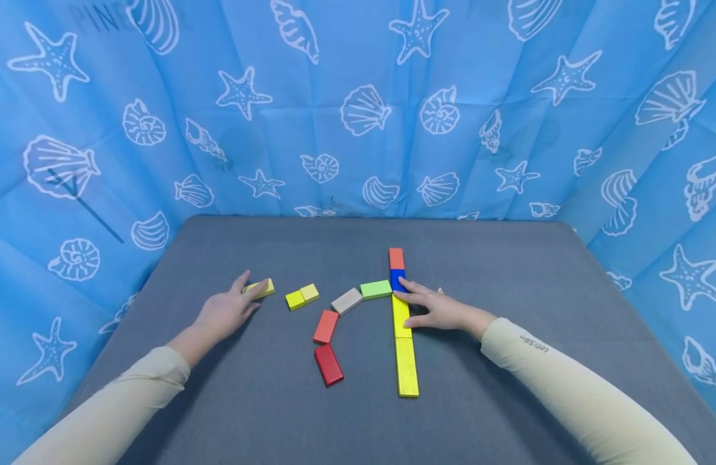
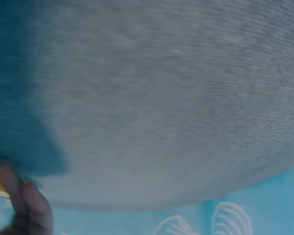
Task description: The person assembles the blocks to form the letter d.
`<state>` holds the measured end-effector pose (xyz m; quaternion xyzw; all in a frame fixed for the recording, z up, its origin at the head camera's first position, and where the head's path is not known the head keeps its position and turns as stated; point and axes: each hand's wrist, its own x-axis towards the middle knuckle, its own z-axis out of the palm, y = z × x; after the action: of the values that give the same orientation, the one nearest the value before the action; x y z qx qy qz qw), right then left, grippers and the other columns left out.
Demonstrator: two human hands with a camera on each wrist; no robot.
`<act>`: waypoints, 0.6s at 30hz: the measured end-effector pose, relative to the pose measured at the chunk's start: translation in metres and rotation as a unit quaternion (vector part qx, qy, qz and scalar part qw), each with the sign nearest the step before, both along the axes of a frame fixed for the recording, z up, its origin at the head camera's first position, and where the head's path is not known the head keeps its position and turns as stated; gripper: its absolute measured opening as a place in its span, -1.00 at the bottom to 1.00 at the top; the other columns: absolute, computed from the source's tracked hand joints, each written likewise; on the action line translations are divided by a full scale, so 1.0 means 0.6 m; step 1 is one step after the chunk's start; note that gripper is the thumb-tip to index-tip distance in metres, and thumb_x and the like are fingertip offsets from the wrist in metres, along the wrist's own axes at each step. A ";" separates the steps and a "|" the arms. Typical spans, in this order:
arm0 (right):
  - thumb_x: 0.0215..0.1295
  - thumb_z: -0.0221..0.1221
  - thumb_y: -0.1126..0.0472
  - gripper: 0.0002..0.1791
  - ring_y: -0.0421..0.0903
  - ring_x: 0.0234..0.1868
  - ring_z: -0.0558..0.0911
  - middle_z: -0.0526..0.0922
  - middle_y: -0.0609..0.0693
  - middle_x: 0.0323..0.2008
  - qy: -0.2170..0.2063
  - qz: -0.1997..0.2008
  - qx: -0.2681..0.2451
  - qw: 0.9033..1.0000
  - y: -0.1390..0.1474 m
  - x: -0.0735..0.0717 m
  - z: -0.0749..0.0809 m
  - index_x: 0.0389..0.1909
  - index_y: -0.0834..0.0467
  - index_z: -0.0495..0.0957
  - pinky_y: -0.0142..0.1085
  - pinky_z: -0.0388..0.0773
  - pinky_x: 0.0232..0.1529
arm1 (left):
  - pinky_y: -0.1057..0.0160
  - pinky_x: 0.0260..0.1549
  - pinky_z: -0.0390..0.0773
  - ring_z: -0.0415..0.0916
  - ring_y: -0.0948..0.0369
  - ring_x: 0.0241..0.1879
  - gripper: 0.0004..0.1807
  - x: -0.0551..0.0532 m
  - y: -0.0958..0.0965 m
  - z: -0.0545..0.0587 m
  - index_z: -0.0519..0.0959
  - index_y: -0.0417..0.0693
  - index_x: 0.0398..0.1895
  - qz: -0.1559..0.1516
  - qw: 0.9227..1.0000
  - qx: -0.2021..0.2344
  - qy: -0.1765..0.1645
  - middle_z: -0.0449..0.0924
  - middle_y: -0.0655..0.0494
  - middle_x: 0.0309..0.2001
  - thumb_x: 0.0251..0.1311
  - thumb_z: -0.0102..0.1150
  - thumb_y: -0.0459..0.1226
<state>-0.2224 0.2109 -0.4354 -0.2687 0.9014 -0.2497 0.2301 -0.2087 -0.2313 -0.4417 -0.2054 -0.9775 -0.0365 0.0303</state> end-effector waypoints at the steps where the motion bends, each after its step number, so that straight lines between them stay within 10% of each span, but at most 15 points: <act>1: 0.29 0.22 -0.10 -0.19 0.21 0.50 -0.11 -0.13 0.10 0.54 -0.001 -0.001 0.001 1.000 0.000 0.000 0.000 0.48 0.08 0.17 0.42 -0.33 0.23 | 0.12 -0.61 0.47 0.50 0.03 -0.54 -0.46 -0.003 -0.004 -0.001 0.39 -0.01 0.35 -0.005 1.000 0.000 -0.009 0.31 -0.38 0.27 0.30 0.20 -0.28; 11: 0.30 0.22 -0.10 -0.19 0.21 0.50 -0.11 -0.13 0.10 0.54 -0.003 -0.004 0.005 1.000 0.001 -0.001 -0.002 0.48 0.07 0.17 0.43 -0.33 0.23 | 0.02 -0.39 0.55 0.50 0.06 -0.40 -0.50 -0.014 -0.026 -0.007 0.44 0.07 0.29 -0.058 0.998 0.004 -0.006 0.49 -0.20 0.04 0.29 0.16 -0.39; 18: 0.30 0.20 -0.12 -0.19 0.21 0.50 -0.10 -0.13 0.11 0.54 0.001 -0.001 0.007 1.000 0.000 -0.002 -0.002 0.48 0.07 0.16 0.43 -0.31 0.23 | 0.29 -0.62 0.34 0.20 0.27 -0.63 -0.33 0.022 -0.029 0.002 0.39 0.18 0.34 -0.050 0.998 0.029 0.015 0.43 -0.15 0.11 0.18 0.20 -0.51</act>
<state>-0.2235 0.2110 -0.4365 -0.2664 0.9036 -0.2430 0.2311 -0.1956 -0.2486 -0.4403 -0.2537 -0.9639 -0.0634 0.0496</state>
